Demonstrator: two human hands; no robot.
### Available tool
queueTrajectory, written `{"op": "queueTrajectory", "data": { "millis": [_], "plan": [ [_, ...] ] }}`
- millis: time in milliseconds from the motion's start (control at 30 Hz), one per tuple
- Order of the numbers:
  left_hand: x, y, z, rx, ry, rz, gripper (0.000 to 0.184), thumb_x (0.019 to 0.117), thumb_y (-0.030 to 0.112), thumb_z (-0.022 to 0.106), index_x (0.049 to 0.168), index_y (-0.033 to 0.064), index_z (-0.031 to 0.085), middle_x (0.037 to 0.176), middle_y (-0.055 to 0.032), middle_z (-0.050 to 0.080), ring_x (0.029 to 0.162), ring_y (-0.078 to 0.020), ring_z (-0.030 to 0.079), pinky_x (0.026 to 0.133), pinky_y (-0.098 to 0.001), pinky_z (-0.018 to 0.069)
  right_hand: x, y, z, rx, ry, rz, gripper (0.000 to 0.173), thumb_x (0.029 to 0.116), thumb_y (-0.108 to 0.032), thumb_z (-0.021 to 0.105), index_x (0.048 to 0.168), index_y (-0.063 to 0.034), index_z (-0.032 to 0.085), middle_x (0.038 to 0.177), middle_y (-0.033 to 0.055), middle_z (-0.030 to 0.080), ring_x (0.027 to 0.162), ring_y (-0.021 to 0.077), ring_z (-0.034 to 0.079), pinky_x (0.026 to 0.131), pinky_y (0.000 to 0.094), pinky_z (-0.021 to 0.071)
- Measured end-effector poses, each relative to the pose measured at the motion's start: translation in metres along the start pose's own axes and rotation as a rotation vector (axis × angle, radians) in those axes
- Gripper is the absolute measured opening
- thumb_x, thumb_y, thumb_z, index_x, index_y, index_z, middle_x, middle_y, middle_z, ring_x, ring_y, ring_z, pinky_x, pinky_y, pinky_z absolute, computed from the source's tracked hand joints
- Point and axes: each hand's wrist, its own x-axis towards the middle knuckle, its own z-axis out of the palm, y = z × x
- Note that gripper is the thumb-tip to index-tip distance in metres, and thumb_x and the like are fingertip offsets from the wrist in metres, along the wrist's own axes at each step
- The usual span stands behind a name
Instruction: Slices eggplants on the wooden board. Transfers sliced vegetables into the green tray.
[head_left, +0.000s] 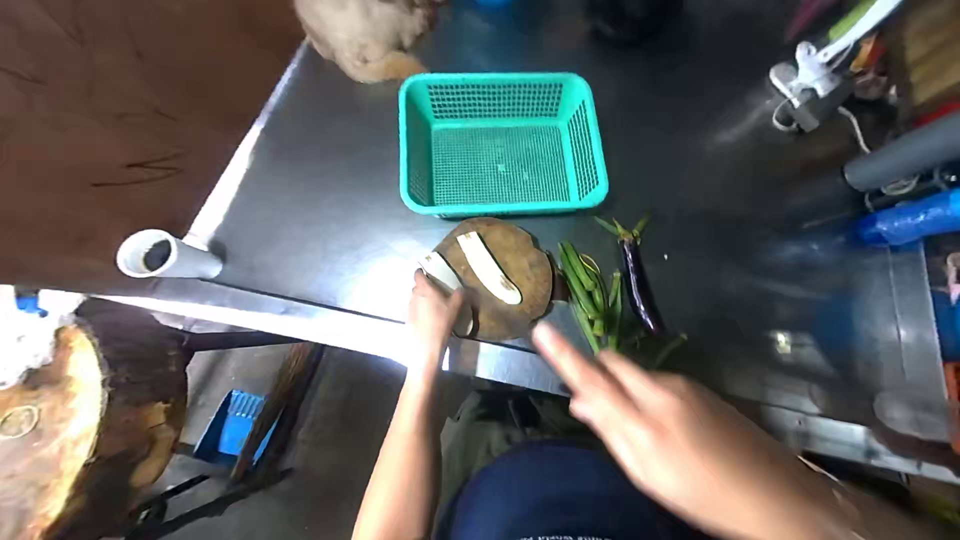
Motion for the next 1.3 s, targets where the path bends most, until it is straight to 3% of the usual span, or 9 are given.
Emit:
{"op": "queueTrajectory", "data": {
  "millis": [67, 167, 300, 433, 633, 800, 900, 1067, 1300],
  "plan": [
    [-0.008, 0.012, -0.008, -0.068, -0.024, 0.009, 0.092, 0.0866, 0.043, 0.077, 0.155, -0.0002, 0.032, 0.128, -0.0324, 0.061, 0.114, -0.0518, 0.063, 0.092, -0.071, 0.0488, -0.008, 0.056, 0.051, 0.24, -0.076, 0.204, 0.06, 0.1036, -0.02, 0.056, 0.161, -0.0169, 0.038, 0.104, 0.0139, 0.072, 0.059, 0.0191, 0.065, 0.056, 0.0383, 0.0594],
    [-0.017, 0.032, -0.015, -0.154, -0.036, 0.02, 0.101, 0.0845, 0.038, 0.083, 0.155, -0.0075, 0.027, 0.139, -0.0333, 0.053, 0.124, -0.0486, 0.058, 0.102, -0.0644, 0.0472, -0.032, 0.115, 0.129, 0.54, -0.13, 0.329, 0.064, 0.1043, -0.025, 0.052, 0.164, -0.0197, 0.029, 0.105, 0.0114, 0.072, 0.055, 0.0126, 0.06, 0.054, 0.0336, 0.0578],
    [-0.009, 0.04, -0.016, -0.117, -0.044, -0.076, 0.08, 0.0804, 0.037, 0.081, 0.143, -0.0016, 0.049, 0.129, -0.0237, 0.063, 0.112, -0.0405, 0.066, 0.089, -0.0604, 0.0556, -0.056, 0.141, 0.193, 0.534, -0.251, 0.31, 0.067, 0.1023, -0.023, 0.054, 0.165, -0.0213, 0.028, 0.09, 0.0107, 0.07, 0.053, 0.0154, 0.061, 0.053, 0.0375, 0.058],
    [-0.01, 0.023, -0.021, -0.135, -0.05, -0.065, 0.061, 0.0854, 0.033, 0.076, 0.134, 0.0012, 0.058, 0.126, -0.0215, 0.064, 0.111, -0.0387, 0.066, 0.086, -0.0593, 0.0565, -0.045, 0.161, 0.22, 0.445, -0.383, 0.321, 0.068, 0.1028, -0.015, 0.054, 0.165, -0.0223, 0.026, 0.102, 0.0182, 0.069, 0.055, 0.0216, 0.06, 0.054, 0.0449, 0.0566],
    [-0.031, -0.007, -0.031, -0.064, -0.095, 0.135, 0.055, 0.0857, 0.023, 0.077, 0.133, 0.0032, 0.058, 0.123, -0.0195, 0.066, 0.116, -0.0377, 0.064, 0.09, -0.0569, 0.0553, -0.007, 0.195, 0.217, 0.354, -0.294, 0.32, 0.068, 0.105, -0.019, 0.053, 0.166, -0.032, 0.024, 0.142, 0.0168, 0.059, 0.058, 0.0272, 0.062, 0.056, 0.0519, 0.0566],
    [-0.045, -0.01, -0.013, -0.025, -0.118, 0.509, 0.056, 0.0836, 0.015, 0.082, 0.134, 0.003, 0.062, 0.129, -0.02, 0.066, 0.125, -0.0402, 0.059, 0.104, -0.0579, 0.0476, -0.003, 0.169, 0.17, 0.265, -0.326, 0.33, 0.062, 0.1059, -0.018, 0.055, 0.163, -0.0239, 0.032, 0.136, 0.0208, 0.064, 0.078, 0.0357, 0.071, 0.071, 0.0576, 0.0584],
    [-0.048, -0.004, 0.001, 0.044, -0.162, 0.56, 0.056, 0.0836, 0.018, 0.082, 0.136, 0.0087, 0.063, 0.129, -0.0168, 0.068, 0.124, -0.0396, 0.06, 0.104, -0.0574, 0.0478, -0.02, 0.158, 0.145, 0.241, -0.378, 0.334, 0.061, 0.1066, -0.017, 0.052, 0.164, -0.0206, 0.031, 0.145, 0.0193, 0.059, 0.111, 0.0396, 0.07, 0.097, 0.0589, 0.0541],
    [-0.04, 0.005, 0.027, 0.182, -0.23, 0.638, 0.054, 0.0853, 0.021, 0.079, 0.137, 0.0173, 0.064, 0.128, -0.0125, 0.068, 0.124, -0.0388, 0.059, 0.1, -0.0591, 0.0497, -0.066, 0.147, 0.136, 0.371, -0.242, 0.565, 0.06, 0.1077, -0.018, 0.051, 0.164, -0.0233, 0.03, 0.141, 0.0156, 0.062, 0.086, 0.026, 0.072, 0.079, 0.0444, 0.0601],
    [-0.036, 0.062, 0.045, 0.303, -0.277, 0.742, 0.053, 0.0873, 0.021, 0.078, 0.139, 0.017, 0.064, 0.131, -0.0108, 0.067, 0.124, -0.0397, 0.058, 0.097, -0.0603, 0.0489, -0.068, 0.12, 0.148, 0.281, -0.135, 0.664, 0.057, 0.108, -0.018, 0.049, 0.163, -0.0208, 0.034, 0.128, 0.0264, 0.064, 0.11, 0.0398, 0.068, 0.096, 0.0506, 0.0547]
  ]
}}
